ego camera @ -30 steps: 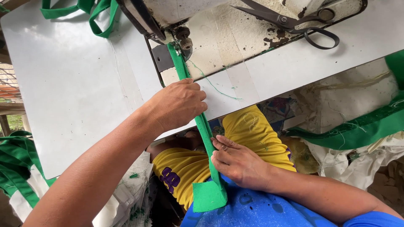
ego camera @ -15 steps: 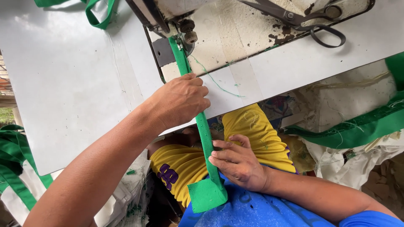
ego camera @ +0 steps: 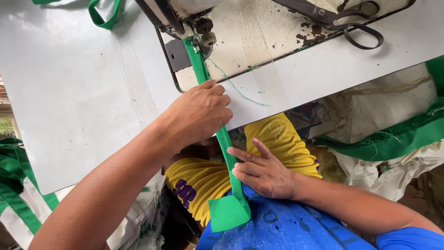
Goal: Folding and sewing green fabric straps using an industrial sewing machine.
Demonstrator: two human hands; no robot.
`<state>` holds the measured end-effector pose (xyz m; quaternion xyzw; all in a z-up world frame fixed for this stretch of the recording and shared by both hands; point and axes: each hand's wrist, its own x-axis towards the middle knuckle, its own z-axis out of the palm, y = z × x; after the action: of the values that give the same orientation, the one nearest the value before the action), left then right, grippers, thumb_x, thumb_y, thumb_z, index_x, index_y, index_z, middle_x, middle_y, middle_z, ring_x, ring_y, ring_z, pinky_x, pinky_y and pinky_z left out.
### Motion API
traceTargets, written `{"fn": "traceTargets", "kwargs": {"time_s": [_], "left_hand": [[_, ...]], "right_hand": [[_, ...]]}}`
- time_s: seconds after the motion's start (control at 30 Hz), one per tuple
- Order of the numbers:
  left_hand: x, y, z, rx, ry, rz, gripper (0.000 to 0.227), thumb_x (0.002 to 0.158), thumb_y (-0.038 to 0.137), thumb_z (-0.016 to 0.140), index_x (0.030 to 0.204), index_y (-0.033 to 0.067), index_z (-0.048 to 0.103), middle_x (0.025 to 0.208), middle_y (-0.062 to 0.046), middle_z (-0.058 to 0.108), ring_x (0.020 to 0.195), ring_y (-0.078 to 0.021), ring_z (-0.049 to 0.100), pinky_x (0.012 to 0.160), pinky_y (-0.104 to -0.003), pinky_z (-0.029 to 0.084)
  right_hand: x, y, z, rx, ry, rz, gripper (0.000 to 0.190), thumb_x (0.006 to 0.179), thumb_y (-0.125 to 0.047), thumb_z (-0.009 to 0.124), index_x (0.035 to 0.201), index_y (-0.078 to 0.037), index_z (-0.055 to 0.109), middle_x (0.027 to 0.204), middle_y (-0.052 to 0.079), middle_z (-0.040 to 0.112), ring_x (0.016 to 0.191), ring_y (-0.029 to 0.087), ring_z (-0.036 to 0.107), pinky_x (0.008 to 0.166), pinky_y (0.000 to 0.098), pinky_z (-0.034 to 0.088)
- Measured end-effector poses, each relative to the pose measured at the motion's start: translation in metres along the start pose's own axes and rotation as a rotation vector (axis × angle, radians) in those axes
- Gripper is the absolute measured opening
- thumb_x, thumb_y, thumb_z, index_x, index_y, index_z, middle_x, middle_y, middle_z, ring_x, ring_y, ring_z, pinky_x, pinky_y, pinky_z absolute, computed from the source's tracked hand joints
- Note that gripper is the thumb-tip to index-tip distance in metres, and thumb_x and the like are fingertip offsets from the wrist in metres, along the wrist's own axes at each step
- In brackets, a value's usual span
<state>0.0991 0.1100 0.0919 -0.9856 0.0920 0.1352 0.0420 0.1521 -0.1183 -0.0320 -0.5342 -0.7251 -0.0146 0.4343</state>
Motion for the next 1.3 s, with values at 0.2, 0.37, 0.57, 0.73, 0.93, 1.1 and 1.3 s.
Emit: {"fn": "traceTargets", "kwargs": {"time_s": [0.2, 0.37, 0.57, 0.73, 0.93, 1.1, 1.3], "left_hand": [[0.000, -0.002, 0.007, 0.005, -0.010, 0.003, 0.005, 0.081, 0.019, 0.079, 0.077, 0.0178, 0.078, 0.073, -0.002, 0.068, 0.091, -0.0207, 0.070, 0.116, -0.049, 0.044], [-0.007, -0.024, 0.024, -0.077, 0.133, 0.000, 0.012, 0.080, 0.029, 0.080, 0.084, 0.0181, 0.078, 0.085, 0.000, 0.070, 0.102, -0.0224, 0.067, 0.115, -0.047, 0.043], [-0.017, -0.073, 0.043, -0.028, 0.376, -0.063, 0.004, 0.092, 0.019, 0.074, 0.090, 0.0160, 0.073, 0.100, 0.000, 0.071, 0.112, -0.0225, 0.064, 0.102, -0.038, 0.047], [-0.010, -0.075, 0.042, 0.087, 0.273, -0.084, 0.009, 0.086, 0.019, 0.078, 0.082, 0.0216, 0.070, 0.092, 0.007, 0.068, 0.105, -0.0174, 0.063, 0.095, -0.034, 0.049], [-0.009, -0.073, 0.030, 0.233, 0.221, 0.021, 0.018, 0.090, 0.012, 0.074, 0.076, 0.0218, 0.071, 0.074, 0.008, 0.066, 0.097, -0.0153, 0.068, 0.087, -0.032, 0.054], [-0.015, -0.071, 0.024, 0.260, 0.251, 0.086, 0.005, 0.090, 0.016, 0.076, 0.088, 0.0207, 0.074, 0.085, 0.005, 0.075, 0.107, -0.0182, 0.070, 0.086, -0.034, 0.056], [-0.012, -0.071, 0.042, 0.334, 0.368, 0.062, 0.018, 0.086, 0.015, 0.080, 0.077, 0.0207, 0.065, 0.075, 0.006, 0.069, 0.103, -0.0153, 0.066, 0.091, -0.032, 0.054]], "right_hand": [[0.002, 0.024, 0.023, 0.002, -0.011, 0.010, 0.014, 0.097, 0.001, 0.060, 0.086, -0.003, 0.068, 0.082, 0.009, 0.065, 0.112, 0.034, 0.074, 0.112, 0.0603, 0.042], [0.007, 0.022, 0.021, -0.021, -0.006, 0.016, 0.013, 0.097, -0.002, 0.063, 0.085, -0.005, 0.068, 0.078, 0.007, 0.060, 0.108, 0.030, 0.075, 0.113, 0.0561, 0.041], [0.003, 0.022, 0.023, -0.067, -0.022, 0.024, 0.010, 0.096, -0.004, 0.064, 0.087, -0.006, 0.069, 0.080, 0.006, 0.061, 0.109, 0.026, 0.075, 0.113, 0.0549, 0.042], [0.001, 0.023, 0.024, -0.064, -0.039, 0.019, 0.009, 0.094, -0.004, 0.065, 0.087, -0.007, 0.070, 0.079, 0.006, 0.062, 0.111, 0.027, 0.074, 0.113, 0.0561, 0.042], [-0.006, 0.023, 0.027, -0.037, -0.034, 0.010, 0.008, 0.094, -0.005, 0.064, 0.090, -0.005, 0.070, 0.083, 0.008, 0.063, 0.118, 0.029, 0.071, 0.114, 0.0569, 0.040], [-0.009, 0.024, 0.029, -0.024, -0.026, 0.008, 0.009, 0.096, -0.006, 0.062, 0.091, -0.004, 0.070, 0.084, 0.009, 0.063, 0.118, 0.030, 0.071, 0.114, 0.0575, 0.040], [-0.005, 0.021, 0.026, -0.028, -0.013, 0.010, 0.009, 0.095, -0.004, 0.063, 0.089, -0.003, 0.070, 0.083, 0.009, 0.063, 0.116, 0.030, 0.072, 0.112, 0.0582, 0.042]]}}
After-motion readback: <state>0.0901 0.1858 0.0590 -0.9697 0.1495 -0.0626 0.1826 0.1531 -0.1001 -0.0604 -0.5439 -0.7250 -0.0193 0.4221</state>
